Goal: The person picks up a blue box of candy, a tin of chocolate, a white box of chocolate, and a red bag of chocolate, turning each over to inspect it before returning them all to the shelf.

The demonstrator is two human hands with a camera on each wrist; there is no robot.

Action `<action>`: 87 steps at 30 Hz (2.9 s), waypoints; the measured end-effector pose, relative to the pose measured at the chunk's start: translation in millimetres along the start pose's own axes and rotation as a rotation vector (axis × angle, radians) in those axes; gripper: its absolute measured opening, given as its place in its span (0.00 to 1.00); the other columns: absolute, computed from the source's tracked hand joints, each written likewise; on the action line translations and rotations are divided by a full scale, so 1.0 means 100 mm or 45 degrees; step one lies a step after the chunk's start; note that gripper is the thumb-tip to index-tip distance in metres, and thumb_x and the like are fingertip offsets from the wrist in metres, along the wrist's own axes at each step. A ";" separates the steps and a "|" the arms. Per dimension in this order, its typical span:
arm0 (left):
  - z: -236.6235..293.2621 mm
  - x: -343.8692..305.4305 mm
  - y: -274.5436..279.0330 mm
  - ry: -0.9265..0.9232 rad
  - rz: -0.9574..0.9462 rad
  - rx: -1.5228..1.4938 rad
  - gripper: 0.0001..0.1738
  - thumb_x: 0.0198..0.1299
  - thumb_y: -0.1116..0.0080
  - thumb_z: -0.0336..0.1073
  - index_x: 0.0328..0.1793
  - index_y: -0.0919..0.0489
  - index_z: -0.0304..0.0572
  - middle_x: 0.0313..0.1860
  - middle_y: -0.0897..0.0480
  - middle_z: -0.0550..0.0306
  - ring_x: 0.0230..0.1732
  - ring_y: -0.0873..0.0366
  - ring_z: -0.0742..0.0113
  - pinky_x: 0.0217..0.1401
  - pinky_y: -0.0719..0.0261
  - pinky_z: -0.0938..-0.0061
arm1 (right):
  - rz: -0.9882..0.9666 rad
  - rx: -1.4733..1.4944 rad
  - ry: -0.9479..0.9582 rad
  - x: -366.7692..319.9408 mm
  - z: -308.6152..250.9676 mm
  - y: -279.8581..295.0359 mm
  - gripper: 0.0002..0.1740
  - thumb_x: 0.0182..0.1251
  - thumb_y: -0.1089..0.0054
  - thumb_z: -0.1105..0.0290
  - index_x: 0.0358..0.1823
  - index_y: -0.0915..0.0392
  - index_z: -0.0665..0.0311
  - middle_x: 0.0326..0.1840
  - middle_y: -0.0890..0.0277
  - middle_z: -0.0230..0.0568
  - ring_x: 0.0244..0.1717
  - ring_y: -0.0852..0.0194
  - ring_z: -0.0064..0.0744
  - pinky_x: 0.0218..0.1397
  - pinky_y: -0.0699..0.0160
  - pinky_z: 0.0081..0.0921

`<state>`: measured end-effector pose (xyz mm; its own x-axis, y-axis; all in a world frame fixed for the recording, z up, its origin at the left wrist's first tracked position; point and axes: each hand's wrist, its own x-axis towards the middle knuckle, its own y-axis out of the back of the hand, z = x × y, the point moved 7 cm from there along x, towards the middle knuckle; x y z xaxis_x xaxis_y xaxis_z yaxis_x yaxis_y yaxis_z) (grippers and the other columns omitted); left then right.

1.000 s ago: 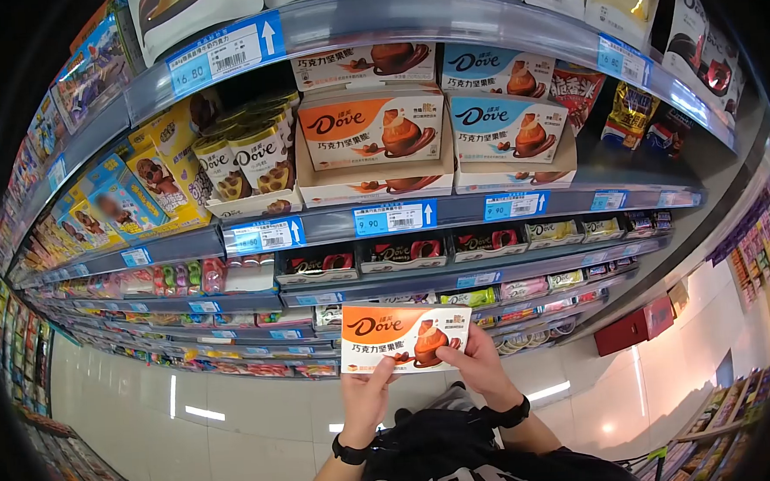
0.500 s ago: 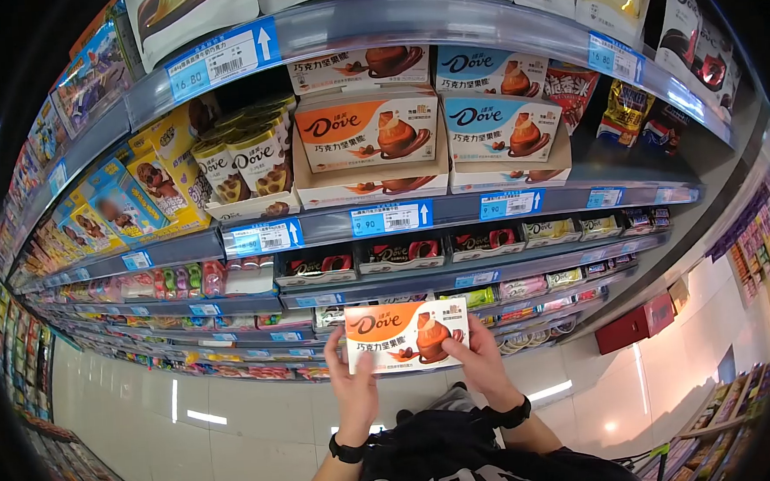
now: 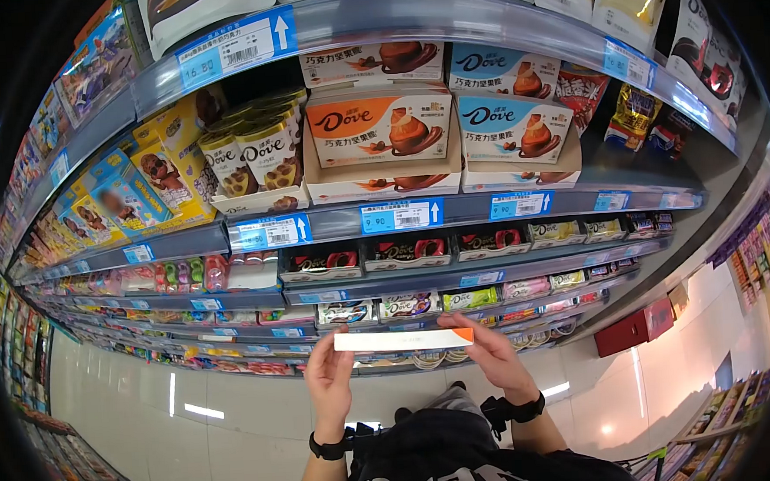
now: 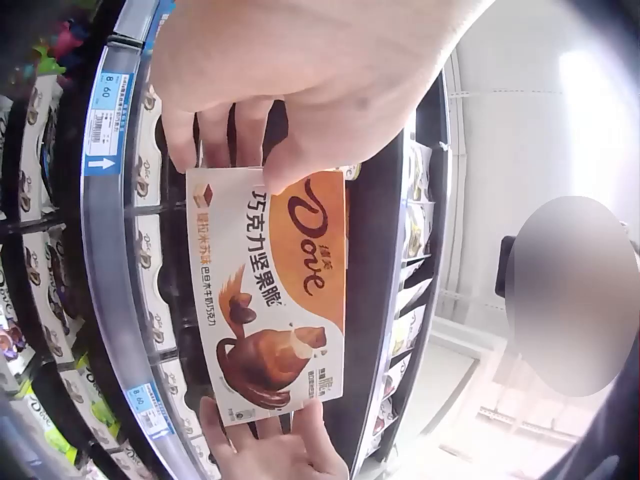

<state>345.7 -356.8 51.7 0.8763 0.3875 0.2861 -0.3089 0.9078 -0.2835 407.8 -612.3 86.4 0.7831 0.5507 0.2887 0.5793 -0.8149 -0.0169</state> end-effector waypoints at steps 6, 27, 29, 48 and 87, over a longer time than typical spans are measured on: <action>0.05 0.00 0.05 -0.065 0.008 0.067 0.21 0.67 0.46 0.23 0.66 0.30 0.34 0.65 0.24 0.43 0.65 0.26 0.61 0.68 0.30 0.70 | -0.134 -0.023 -0.100 -0.02 -0.04 -0.10 0.27 0.75 0.53 0.74 0.74 0.38 0.66 0.75 0.36 0.45 0.77 0.44 0.39 0.77 0.49 0.33; -1.02 -0.29 -0.23 0.821 -0.643 0.053 0.22 0.76 0.54 0.42 0.71 0.29 0.43 0.56 0.20 0.63 0.51 0.23 0.75 0.50 0.20 0.74 | 0.036 0.023 -0.248 0.17 0.31 -0.59 0.37 0.41 0.17 0.76 0.48 0.37 0.58 0.36 0.26 0.26 0.31 0.33 0.15 0.34 0.33 0.16; -1.04 -0.34 -0.24 0.873 -0.687 0.072 0.22 0.76 0.53 0.42 0.71 0.28 0.43 0.56 0.20 0.64 0.51 0.22 0.75 0.50 0.20 0.75 | 0.141 0.047 -0.158 0.18 0.36 -0.54 0.36 0.44 0.15 0.69 0.45 0.38 0.58 0.25 0.39 0.24 0.25 0.44 0.13 0.26 0.41 0.15; -0.82 -0.10 0.57 0.858 -0.280 0.239 0.24 0.72 0.46 0.43 0.69 0.27 0.38 0.48 0.17 0.57 0.46 0.19 0.73 0.42 0.17 0.77 | 0.066 0.357 -0.542 0.06 0.66 -0.01 0.30 0.71 0.46 0.80 0.74 0.40 0.63 0.56 0.23 0.40 0.50 0.22 0.24 0.44 0.18 0.22; -0.05 -0.09 0.26 0.419 -0.206 0.224 0.27 0.62 0.40 0.22 0.69 0.28 0.32 0.38 0.16 0.57 0.39 0.19 0.76 0.46 0.22 0.81 | -0.079 1.092 -0.648 -0.18 1.01 -0.01 0.26 0.80 0.60 0.65 0.73 0.41 0.73 0.49 0.19 0.54 0.45 0.13 0.42 0.44 0.12 0.32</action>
<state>332.0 -337.0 37.1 0.9814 0.1917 -0.0022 -0.1912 0.9774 -0.0899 416.0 -603.5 -16.0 0.6333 0.7632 -0.1284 0.4327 -0.4868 -0.7588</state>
